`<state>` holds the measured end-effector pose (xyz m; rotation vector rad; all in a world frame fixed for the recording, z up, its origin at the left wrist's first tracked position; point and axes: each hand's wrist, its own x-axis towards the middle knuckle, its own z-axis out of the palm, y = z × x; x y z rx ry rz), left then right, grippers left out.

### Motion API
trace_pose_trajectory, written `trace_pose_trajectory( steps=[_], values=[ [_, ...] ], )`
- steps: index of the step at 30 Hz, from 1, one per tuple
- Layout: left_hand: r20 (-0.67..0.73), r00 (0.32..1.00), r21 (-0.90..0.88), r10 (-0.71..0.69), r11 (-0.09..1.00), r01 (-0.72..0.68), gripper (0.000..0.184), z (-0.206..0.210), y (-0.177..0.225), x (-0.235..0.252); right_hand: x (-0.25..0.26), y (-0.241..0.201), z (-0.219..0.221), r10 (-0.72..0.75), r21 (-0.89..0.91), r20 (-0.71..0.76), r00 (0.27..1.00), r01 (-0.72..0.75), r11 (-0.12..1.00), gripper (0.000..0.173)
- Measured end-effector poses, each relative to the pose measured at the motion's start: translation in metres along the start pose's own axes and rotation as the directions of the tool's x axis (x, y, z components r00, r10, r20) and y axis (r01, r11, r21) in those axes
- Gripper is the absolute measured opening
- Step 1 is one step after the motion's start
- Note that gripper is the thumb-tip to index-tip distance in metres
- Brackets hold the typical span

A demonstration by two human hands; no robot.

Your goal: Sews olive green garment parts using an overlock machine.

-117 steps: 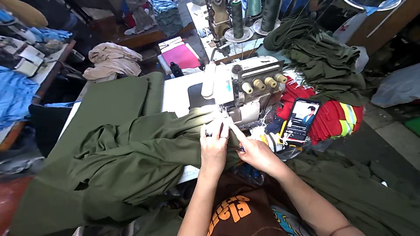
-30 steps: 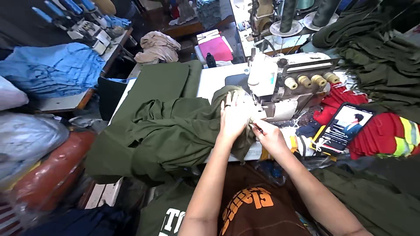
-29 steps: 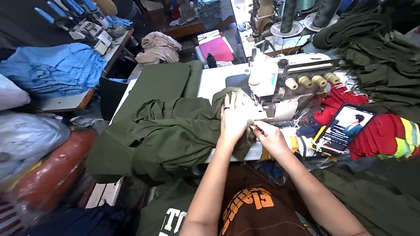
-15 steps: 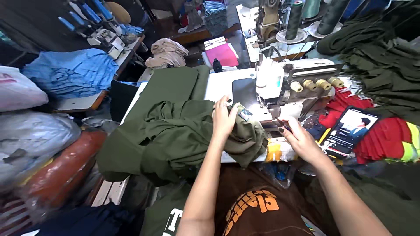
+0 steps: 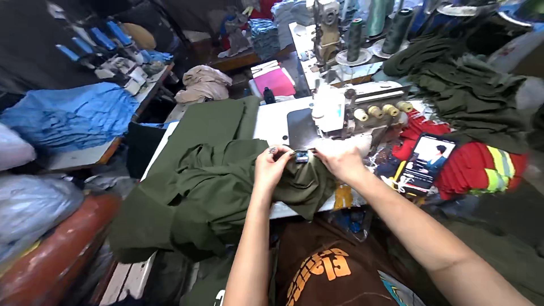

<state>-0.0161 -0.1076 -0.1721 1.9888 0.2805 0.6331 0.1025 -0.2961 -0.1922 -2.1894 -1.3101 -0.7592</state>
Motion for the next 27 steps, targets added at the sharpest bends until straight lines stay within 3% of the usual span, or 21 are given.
trace_pose_trajectory(
  steps=[3,6,10,14,19,27],
  values=[
    [-0.01,0.999,0.028,0.053,0.998,-0.052,0.007,-0.005,0.001,-0.001,-0.006,-0.001,0.004,0.029,0.042,-0.015,0.999,-0.028,0.999,0.016],
    [-0.016,0.992,0.166,0.124,0.979,-0.119,0.007,-0.008,0.003,-0.001,-0.009,-0.001,0.0,0.152,0.14,0.122,0.981,-0.168,0.976,0.021],
    [0.061,0.952,0.312,0.301,0.9,-0.304,0.008,-0.003,0.024,-0.001,-0.005,0.003,-0.018,0.32,0.325,0.36,0.876,-0.44,0.837,0.034],
    [0.097,0.926,0.383,0.364,0.845,-0.372,0.009,-0.002,0.043,0.002,-0.006,0.005,-0.023,0.344,0.381,0.433,0.833,-0.515,0.768,0.031],
    [0.103,0.933,0.331,0.345,0.873,-0.359,0.017,-0.004,0.048,0.007,-0.014,0.007,-0.023,0.343,0.415,0.457,0.821,-0.537,0.735,0.031],
    [0.062,0.947,0.321,0.315,0.892,-0.317,0.029,-0.009,0.059,0.018,-0.002,-0.001,-0.034,0.354,0.602,0.506,0.787,-0.616,0.509,0.026]
  ],
)
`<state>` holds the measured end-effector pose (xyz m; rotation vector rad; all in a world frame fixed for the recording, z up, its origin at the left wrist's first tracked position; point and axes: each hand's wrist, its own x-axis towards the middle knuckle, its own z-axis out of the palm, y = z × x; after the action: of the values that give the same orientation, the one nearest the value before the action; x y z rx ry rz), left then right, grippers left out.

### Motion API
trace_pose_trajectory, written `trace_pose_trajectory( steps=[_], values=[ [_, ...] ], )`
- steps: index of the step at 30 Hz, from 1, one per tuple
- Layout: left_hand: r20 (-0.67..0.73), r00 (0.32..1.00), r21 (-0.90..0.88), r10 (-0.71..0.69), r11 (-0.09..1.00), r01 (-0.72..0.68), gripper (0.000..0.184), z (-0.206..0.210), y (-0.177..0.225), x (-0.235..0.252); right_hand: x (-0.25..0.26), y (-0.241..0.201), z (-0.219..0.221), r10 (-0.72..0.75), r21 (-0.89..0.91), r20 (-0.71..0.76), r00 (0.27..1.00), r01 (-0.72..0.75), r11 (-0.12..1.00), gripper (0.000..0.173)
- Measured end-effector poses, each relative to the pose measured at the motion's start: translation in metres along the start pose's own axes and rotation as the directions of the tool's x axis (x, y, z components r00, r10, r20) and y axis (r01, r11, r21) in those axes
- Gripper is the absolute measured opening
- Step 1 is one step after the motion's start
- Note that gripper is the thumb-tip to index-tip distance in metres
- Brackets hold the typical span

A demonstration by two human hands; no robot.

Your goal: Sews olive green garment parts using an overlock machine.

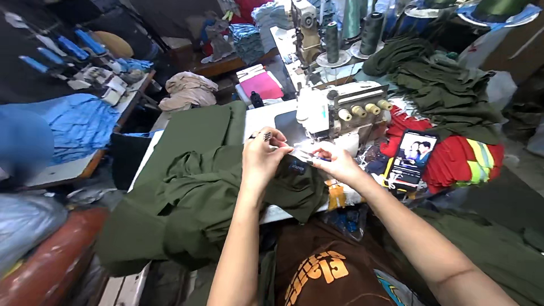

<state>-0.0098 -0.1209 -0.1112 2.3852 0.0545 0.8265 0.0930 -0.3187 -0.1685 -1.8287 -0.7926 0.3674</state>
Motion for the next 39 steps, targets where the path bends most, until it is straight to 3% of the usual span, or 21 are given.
trace_pose_trajectory(
  steps=[10,16,20,21,23,26,27,29,32,34,35,36,37,39],
  values=[
    [0.024,0.999,-0.168,-0.044,0.985,0.047,0.033,-0.004,0.002,0.0,0.019,-0.014,0.012,-0.009,0.08,-0.015,1.0,0.011,0.997,0.017],
    [0.018,0.999,-0.109,0.05,0.993,-0.048,0.03,0.005,0.004,0.002,0.023,-0.02,0.014,-0.072,0.049,-0.025,0.997,0.073,0.996,0.011],
    [-0.051,0.997,-0.248,0.064,0.966,-0.074,0.021,0.008,0.008,-0.003,0.018,-0.013,0.006,-0.086,0.036,-0.112,0.99,0.091,0.995,0.011],
    [-0.042,0.998,-0.284,0.04,0.958,-0.05,0.026,0.007,0.006,-0.005,0.013,-0.007,0.002,-0.054,0.068,-0.142,0.988,0.064,0.996,0.011],
    [-0.002,1.0,-0.291,0.014,0.957,-0.014,0.055,0.009,-0.01,-0.011,0.001,0.014,-0.006,0.01,0.139,-0.205,0.979,0.019,0.99,0.017],
    [0.103,0.992,-0.09,-0.07,0.993,0.08,0.103,0.032,-0.049,-0.027,-0.026,0.053,-0.016,0.137,0.248,-0.222,0.965,-0.08,0.965,0.031],
    [0.149,0.982,0.006,-0.119,0.993,0.119,0.111,0.043,-0.058,-0.036,-0.037,0.062,-0.017,0.163,0.234,-0.206,0.965,-0.113,0.966,0.03],
    [0.197,0.957,0.15,-0.212,0.971,0.184,0.095,0.06,-0.06,-0.053,-0.059,0.07,-0.011,0.198,0.164,-0.146,0.969,-0.174,0.971,0.026],
    [0.159,0.956,0.285,-0.248,0.938,0.196,0.036,0.065,-0.011,-0.065,-0.088,0.071,0.021,0.225,0.208,0.001,0.974,-0.22,0.953,0.071],
    [0.181,0.977,0.223,-0.117,0.972,0.075,0.028,0.062,0.041,-0.069,-0.102,0.066,0.049,0.237,0.359,0.126,0.963,-0.267,0.894,0.091],
    [0.19,0.982,0.149,-0.008,0.989,-0.021,0.027,0.063,0.065,-0.073,-0.108,0.057,0.059,0.25,0.42,0.156,0.956,-0.293,0.859,0.084],
    [0.175,0.976,0.071,0.13,0.987,-0.144,0.027,0.066,0.085,-0.076,-0.111,0.048,0.066,0.254,0.411,0.134,0.958,-0.287,0.865,0.06],
    [0.141,0.954,0.014,0.265,0.963,-0.27,0.024,0.07,0.1,-0.079,-0.115,0.033,0.062,0.28,0.299,0.174,0.944,-0.321,0.899,0.043],
    [0.053,0.895,-0.068,0.444,0.895,-0.44,0.02,0.07,0.119,-0.082,-0.119,0.014,0.049,0.284,-0.042,0.312,0.906,-0.286,0.957,0.036]
  ],
)
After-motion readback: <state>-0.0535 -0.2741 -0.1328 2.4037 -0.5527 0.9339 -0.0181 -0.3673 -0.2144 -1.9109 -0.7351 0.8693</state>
